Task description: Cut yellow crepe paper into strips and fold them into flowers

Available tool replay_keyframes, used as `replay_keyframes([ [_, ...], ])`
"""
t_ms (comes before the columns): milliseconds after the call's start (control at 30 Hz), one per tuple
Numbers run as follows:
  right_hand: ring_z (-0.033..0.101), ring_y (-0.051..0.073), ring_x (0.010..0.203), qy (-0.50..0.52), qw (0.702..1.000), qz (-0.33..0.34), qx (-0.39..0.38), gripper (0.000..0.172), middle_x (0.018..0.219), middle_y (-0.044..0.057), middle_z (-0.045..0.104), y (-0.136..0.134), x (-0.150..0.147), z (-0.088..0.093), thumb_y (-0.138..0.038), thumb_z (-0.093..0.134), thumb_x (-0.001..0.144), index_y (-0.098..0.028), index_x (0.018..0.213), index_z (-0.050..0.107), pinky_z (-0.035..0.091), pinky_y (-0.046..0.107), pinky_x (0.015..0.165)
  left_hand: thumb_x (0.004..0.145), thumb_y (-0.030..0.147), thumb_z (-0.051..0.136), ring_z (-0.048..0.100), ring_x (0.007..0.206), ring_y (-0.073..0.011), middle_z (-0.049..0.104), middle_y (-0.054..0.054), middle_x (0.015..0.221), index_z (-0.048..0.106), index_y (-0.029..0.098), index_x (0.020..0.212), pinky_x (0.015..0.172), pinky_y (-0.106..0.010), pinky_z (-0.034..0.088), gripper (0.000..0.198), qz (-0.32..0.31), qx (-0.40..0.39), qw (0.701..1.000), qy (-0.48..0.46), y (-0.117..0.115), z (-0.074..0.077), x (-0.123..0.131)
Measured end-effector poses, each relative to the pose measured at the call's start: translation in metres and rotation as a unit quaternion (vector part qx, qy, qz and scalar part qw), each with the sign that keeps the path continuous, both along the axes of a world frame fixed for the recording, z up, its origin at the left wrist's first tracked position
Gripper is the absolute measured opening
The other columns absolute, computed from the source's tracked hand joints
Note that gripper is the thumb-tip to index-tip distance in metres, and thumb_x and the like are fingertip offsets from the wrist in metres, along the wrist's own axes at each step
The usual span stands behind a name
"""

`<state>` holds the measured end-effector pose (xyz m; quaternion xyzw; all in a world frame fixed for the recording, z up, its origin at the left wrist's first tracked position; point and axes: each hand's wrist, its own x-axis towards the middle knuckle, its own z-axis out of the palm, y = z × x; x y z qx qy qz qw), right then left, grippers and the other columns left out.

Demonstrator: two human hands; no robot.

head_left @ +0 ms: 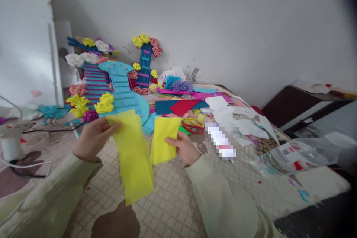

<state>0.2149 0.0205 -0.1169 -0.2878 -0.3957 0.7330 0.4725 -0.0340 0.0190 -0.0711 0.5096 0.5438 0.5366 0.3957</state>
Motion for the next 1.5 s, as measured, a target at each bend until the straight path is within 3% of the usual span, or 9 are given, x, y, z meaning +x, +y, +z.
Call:
replay_keyframes([
  [133,0.062,0.019,0.083,0.004,1.000,0.006,0.004,0.028,0.094,0.003,0.068,-0.001,0.000,0.002,-0.020,0.073,0.061,-0.018,0.088,0.066,0.047,0.031,0.079,0.061,0.033,0.074,0.060,0.083,-0.0150,0.070,0.000,0.087,0.062,0.013,0.094,0.080,-0.024,0.047,0.041,0.039,0.036,0.999,0.000,0.003,0.018,-0.009],
  [267,0.062,0.018,0.083,0.003,1.000,0.014,0.008,0.027,0.092,0.003,0.068,-0.002,-0.001,0.003,-0.020,0.073,0.060,-0.018,0.086,0.067,0.048,0.031,0.078,0.062,0.028,0.074,0.062,0.080,-0.0151,0.071,-0.001,0.087,0.062,0.014,0.092,0.076,-0.025,0.049,0.035,0.031,0.030,0.999,-0.017,0.001,0.022,-0.005],
  [600,0.060,0.020,0.089,-0.008,0.997,0.059,0.058,0.036,0.095,0.000,0.066,-0.011,-0.004,0.012,-0.021,0.075,0.055,-0.023,0.090,0.066,0.045,0.037,0.084,0.064,0.024,0.072,0.065,0.072,-0.0153,0.071,-0.002,0.080,0.060,0.016,0.086,0.065,-0.023,0.051,0.026,-0.101,-0.066,0.987,-0.111,-0.016,0.019,0.046],
  [800,0.060,0.021,0.085,-0.030,0.997,0.015,0.069,0.033,0.089,0.002,0.067,-0.010,-0.008,0.007,-0.025,0.076,0.055,-0.020,0.086,0.067,0.048,0.038,0.080,0.065,0.023,0.069,0.065,0.070,-0.0172,0.070,0.000,0.080,0.060,0.020,0.080,0.058,-0.024,0.050,0.018,-0.158,-0.064,0.979,-0.109,-0.023,0.011,0.068],
  [900,0.061,0.020,0.082,-0.032,0.997,-0.026,0.063,0.031,0.088,0.003,0.067,-0.008,-0.009,0.005,-0.025,0.076,0.055,-0.019,0.084,0.068,0.049,0.036,0.078,0.065,0.020,0.068,0.065,0.076,-0.0179,0.069,-0.001,0.085,0.060,0.021,0.086,0.060,-0.024,0.049,0.023,-0.147,-0.056,0.980,-0.121,-0.024,0.006,0.077],
  [1067,0.061,0.019,0.078,-0.017,0.998,-0.048,0.047,0.027,0.087,0.002,0.067,-0.008,-0.010,0.004,-0.023,0.075,0.057,-0.020,0.083,0.068,0.049,0.034,0.075,0.073,0.031,0.059,0.062,0.087,-0.0205,0.068,-0.003,0.093,0.063,0.020,0.094,0.069,-0.027,0.048,0.024,-0.153,-0.044,0.973,-0.166,-0.024,-0.011,0.090],
  [1233,0.060,0.020,0.085,-0.033,0.996,-0.052,0.061,0.029,0.093,0.002,0.066,-0.012,-0.012,0.004,-0.025,0.074,0.059,-0.021,0.086,0.067,0.047,0.036,0.081,0.073,0.035,0.057,0.062,0.082,-0.0203,0.069,-0.003,0.085,0.064,0.020,0.094,0.062,-0.026,0.048,0.027,-0.132,-0.049,0.972,-0.190,-0.021,-0.028,0.092],
  [1500,0.055,0.022,0.096,-0.096,0.987,-0.087,0.093,0.030,0.103,0.005,0.062,-0.012,-0.012,0.001,-0.027,0.072,0.061,-0.021,0.090,0.066,0.043,0.037,0.086,0.071,0.024,0.060,0.062,0.081,-0.0204,0.070,-0.002,0.084,0.063,0.022,0.099,0.063,-0.027,0.049,0.028,-0.125,-0.033,0.976,-0.176,-0.018,-0.037,0.091],
])
